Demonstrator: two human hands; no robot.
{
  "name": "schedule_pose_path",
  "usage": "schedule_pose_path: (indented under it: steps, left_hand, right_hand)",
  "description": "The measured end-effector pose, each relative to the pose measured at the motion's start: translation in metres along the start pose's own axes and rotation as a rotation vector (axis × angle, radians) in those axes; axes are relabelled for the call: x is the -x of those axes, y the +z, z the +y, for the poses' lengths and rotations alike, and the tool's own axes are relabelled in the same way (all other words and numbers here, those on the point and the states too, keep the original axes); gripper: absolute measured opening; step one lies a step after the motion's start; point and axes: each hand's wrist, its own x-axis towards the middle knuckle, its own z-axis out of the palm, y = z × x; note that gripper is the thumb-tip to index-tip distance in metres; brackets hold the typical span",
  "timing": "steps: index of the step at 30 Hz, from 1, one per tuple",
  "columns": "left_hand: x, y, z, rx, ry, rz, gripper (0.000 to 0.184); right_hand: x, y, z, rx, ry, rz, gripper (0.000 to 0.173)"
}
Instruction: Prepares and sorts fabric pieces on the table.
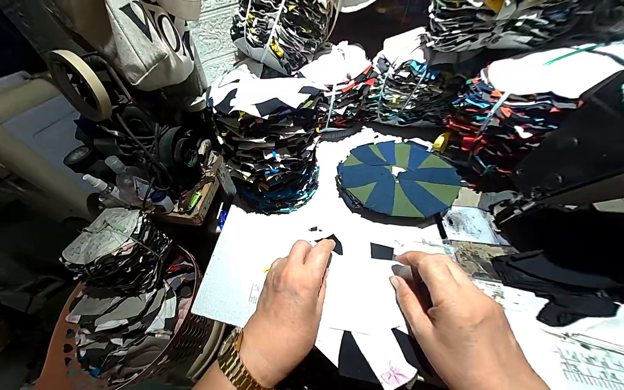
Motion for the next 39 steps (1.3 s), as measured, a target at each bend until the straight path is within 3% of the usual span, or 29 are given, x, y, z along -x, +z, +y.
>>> schedule_pose_path:
  steps: [4,8,11,14,22,26,28,32,36,39]
  left_hand:
    - [-0.003,-0.011,0.004,-0.189,0.11,0.076,0.013]
    - [-0.011,-0.001,0.012,-0.098,0.201,0.044,0.035]
    - [-0.015,0.013,0.019,-0.086,0.199,-0.03,0.052]
    - [-0.014,0.027,0.013,-0.096,0.185,-0.16,0.057]
    - [-0.013,0.034,0.006,-0.191,0.196,-0.241,0.064]
    - [-0.014,0.031,0.005,-0.146,0.182,-0.27,0.065]
    - [-0.015,0.026,0.001,-0.037,0.137,-0.27,0.065]
    - [-0.016,-0.003,0.007,0.081,0.043,-0.059,0.065]
    - [-0.003,-0.045,0.006,0.333,0.051,0.081,0.079]
    - [0.023,-0.069,-0.003,0.308,0.088,-0.016,0.057]
  right_hand:
    - [-0.001,-0.009,-0.01,0.059,0.003,0.035,0.025]
    - [0.002,-0.01,-0.026,0.001,0.007,0.001,0.021]
    - [0.006,-0.007,-0.037,0.064,0.008,-0.182,0.045]
    - [0.008,-0.013,-0.042,0.077,0.074,-0.561,0.064]
    - [0.005,-0.015,-0.041,0.089,0.079,-0.668,0.067]
    - [-0.008,-0.029,-0.044,0.022,0.131,-0.817,0.069]
    - [-0.013,-0.033,-0.046,-0.005,0.137,-0.773,0.069]
    - [-0.02,-0.028,-0.049,-0.087,-0.009,-0.581,0.06]
    - [-0.024,-0.006,-0.041,-0.187,-0.158,-0.615,0.059]
    - [-0.025,0.002,-0.035,-0.14,-0.183,-0.712,0.061]
